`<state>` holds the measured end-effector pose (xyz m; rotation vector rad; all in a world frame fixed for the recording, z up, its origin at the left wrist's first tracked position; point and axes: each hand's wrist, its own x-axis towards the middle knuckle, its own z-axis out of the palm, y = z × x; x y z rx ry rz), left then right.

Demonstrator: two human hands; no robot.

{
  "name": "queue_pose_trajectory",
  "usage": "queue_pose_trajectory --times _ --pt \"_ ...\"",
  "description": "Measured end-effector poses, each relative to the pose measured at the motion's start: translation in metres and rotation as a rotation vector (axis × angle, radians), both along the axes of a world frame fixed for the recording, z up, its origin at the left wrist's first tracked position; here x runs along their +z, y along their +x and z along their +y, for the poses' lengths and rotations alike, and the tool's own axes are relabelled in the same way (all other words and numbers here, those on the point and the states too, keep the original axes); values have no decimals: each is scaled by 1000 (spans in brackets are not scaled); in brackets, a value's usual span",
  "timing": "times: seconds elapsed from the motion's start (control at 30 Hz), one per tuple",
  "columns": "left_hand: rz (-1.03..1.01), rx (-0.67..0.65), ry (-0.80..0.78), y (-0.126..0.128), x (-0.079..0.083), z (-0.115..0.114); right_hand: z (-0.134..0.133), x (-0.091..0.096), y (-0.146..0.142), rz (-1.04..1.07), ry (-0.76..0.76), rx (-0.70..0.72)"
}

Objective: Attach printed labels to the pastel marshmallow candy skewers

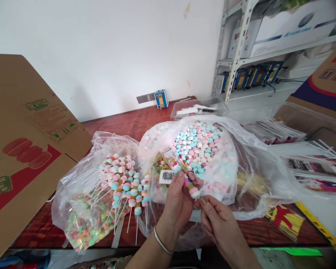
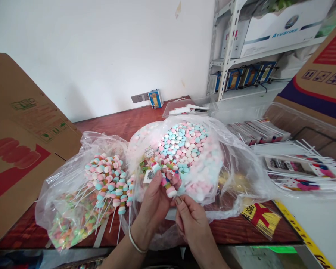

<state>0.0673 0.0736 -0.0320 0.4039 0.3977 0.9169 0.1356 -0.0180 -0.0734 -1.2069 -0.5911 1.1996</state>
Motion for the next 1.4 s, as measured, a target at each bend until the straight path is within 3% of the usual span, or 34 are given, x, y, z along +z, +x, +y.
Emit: queue_pose_trajectory --times 0.17,0.27,0.33,0.5,0.67,0.77,0.9,0.97,1.1,1.2,1.3,1.4 --pt "37 102 -11 3 -3 -2 -5 -2 5 -900 110 -159" --pt "69 120 -6 4 -5 -3 -7 -5 5 -1208 188 -224" --pt "79 84 11 6 -7 -9 -4 -6 3 -1229 190 -238" --pt "114 -19 -18 7 -11 -20 1 2 6 -1037 171 -256" --pt "31 93 -11 -2 -1 14 -4 8 9 -1003 169 -196" --pt "-3 151 -5 -6 5 34 -4 1 7 -1163 241 -217" --pt "-21 203 -38 -7 11 38 -6 -10 5 -1427 354 -347" --pt "-35 213 -42 -7 14 34 -8 -10 3 -1257 323 -282" --pt "-86 163 -25 -4 14 25 -9 -3 -4 -367 79 7" --pt "-107 106 -37 0 9 16 -5 2 -11 130 8 77" --pt "-64 62 -44 5 3 7 -2 2 -12 138 29 50" --pt "9 79 -51 4 4 6 -2 2 -6 -227 73 -52"
